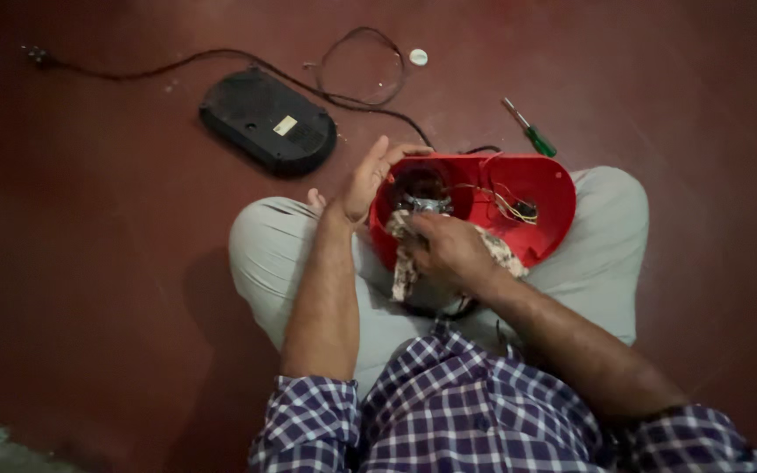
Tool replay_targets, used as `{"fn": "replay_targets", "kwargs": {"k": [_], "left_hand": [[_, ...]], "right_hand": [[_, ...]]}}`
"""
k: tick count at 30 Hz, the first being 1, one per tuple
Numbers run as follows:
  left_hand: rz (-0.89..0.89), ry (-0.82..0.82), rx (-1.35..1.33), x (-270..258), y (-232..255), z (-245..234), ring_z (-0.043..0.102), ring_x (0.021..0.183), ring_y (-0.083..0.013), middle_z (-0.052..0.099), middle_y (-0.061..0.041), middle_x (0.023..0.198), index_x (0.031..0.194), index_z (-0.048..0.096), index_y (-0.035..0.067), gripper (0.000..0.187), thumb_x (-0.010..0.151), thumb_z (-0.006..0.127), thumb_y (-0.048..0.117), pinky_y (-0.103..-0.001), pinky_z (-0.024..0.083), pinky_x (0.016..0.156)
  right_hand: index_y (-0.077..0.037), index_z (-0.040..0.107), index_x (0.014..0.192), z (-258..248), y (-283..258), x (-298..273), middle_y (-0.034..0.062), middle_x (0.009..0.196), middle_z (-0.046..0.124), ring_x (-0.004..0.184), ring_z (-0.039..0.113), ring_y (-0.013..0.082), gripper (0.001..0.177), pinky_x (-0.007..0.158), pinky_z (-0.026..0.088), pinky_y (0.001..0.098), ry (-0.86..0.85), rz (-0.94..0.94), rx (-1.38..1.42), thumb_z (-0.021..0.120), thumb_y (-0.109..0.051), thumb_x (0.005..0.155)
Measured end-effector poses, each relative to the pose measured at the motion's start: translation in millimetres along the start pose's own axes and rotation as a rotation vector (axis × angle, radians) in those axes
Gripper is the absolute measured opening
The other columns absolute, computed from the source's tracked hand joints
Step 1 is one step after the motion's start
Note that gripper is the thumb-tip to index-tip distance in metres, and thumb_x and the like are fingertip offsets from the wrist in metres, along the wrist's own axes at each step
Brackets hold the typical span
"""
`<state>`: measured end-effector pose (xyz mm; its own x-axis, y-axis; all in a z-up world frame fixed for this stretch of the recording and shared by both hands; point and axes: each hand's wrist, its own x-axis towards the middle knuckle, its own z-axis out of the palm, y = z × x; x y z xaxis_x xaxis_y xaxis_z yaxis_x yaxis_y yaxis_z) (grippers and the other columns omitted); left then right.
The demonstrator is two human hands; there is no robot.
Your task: The person sits on the floor and cleans the internal motor of a red appliance using a cloth. They then use a screwdriver to adjust the motor's wiring and components.
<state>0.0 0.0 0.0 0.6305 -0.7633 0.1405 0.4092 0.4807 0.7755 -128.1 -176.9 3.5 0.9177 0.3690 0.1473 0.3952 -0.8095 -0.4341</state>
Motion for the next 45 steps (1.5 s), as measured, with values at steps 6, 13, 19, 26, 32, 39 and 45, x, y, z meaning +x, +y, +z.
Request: {"fn": "replay_targets", "kwargs": {"k": [6, 13, 19, 26, 32, 39, 45], "left_hand": [[-0.061, -0.019, 0.051, -5, 18, 11, 0.058, 0.135, -0.0253, 0.061, -0.015, 0.144, 0.145, 0.053, 0.0, 0.075, 0.108, 0.022, 0.058, -0.043, 0.043, 0.119], [-0.033, -0.024, 0.084, -4, 8, 6, 0.056, 0.137, -0.0249, 0.06, -0.015, 0.144, 0.145, 0.053, 0.0, 0.071, 0.11, 0.026, 0.055, -0.042, 0.041, 0.12], [-0.025, -0.035, 0.082, 0, 10, 2, 0.058, 0.131, -0.0257, 0.062, -0.015, 0.14, 0.144, 0.053, 0.0, 0.068, 0.111, 0.027, 0.054, -0.043, 0.043, 0.118], [-0.028, -0.002, 0.069, -6, 10, 13, 0.057, 0.135, -0.0256, 0.061, -0.015, 0.143, 0.145, 0.053, -0.001, 0.069, 0.111, 0.027, 0.053, -0.042, 0.042, 0.118], [-0.021, -0.029, 0.077, -1, 11, 13, 0.058, 0.133, -0.026, 0.062, -0.016, 0.141, 0.145, 0.053, -0.001, 0.068, 0.111, 0.027, 0.052, -0.043, 0.042, 0.118], [-0.033, 0.079, 0.133, -5, 5, 13, 0.057, 0.132, -0.0264, 0.063, -0.016, 0.139, 0.143, 0.055, 0.0, 0.069, 0.108, 0.027, 0.053, -0.041, 0.04, 0.118], [-0.071, 0.059, 0.083, -4, 10, 18, 0.056, 0.135, -0.0252, 0.061, -0.014, 0.142, 0.142, 0.054, 0.002, 0.067, 0.107, 0.028, 0.053, -0.041, 0.039, 0.119]], "right_hand": [[-0.017, 0.054, 0.143, -30, -83, 31, 0.0229, 0.111, 0.068, 0.093, 0.071, 0.0407, 0.08, 0.062, 0.059, 0.046, -0.153, -0.051, -0.322, 0.078, -0.044, 0.072], [-0.024, 0.061, 0.131, -64, -88, 11, 0.0151, 0.107, 0.072, 0.097, 0.071, 0.0357, 0.055, 0.079, 0.056, 0.0494, -0.511, 0.091, -0.193, 0.073, -0.038, 0.079], [-0.013, 0.064, 0.129, -70, -58, 18, 0.0191, 0.111, 0.073, 0.099, 0.072, 0.0372, 0.04, 0.085, 0.057, 0.0491, -0.105, 0.178, 0.106, 0.059, -0.027, 0.092], [-0.004, 0.036, 0.154, 12, -50, -5, 0.0308, 0.113, 0.065, 0.101, 0.067, 0.0441, 0.062, 0.094, 0.052, 0.0517, -0.235, 0.267, 0.329, 0.046, -0.026, 0.098], [-0.005, 0.045, 0.154, 52, 10, 17, 0.0233, 0.147, 0.054, 0.134, 0.051, 0.0356, 0.055, 0.114, 0.037, 0.0448, -0.136, 0.171, 0.475, 0.041, -0.028, 0.104], [-0.001, 0.055, 0.144, 120, 3, 79, 0.0058, 0.134, 0.063, 0.123, 0.056, 0.0183, 0.065, 0.107, 0.04, 0.0322, 0.266, 0.625, 1.578, 0.039, -0.051, 0.107], [0.006, 0.048, 0.146, 92, -6, 68, 0.0276, 0.113, 0.064, 0.098, 0.062, 0.0373, 0.08, 0.087, 0.052, 0.0468, -0.074, 0.641, 1.161, 0.023, -0.062, 0.11]]}}
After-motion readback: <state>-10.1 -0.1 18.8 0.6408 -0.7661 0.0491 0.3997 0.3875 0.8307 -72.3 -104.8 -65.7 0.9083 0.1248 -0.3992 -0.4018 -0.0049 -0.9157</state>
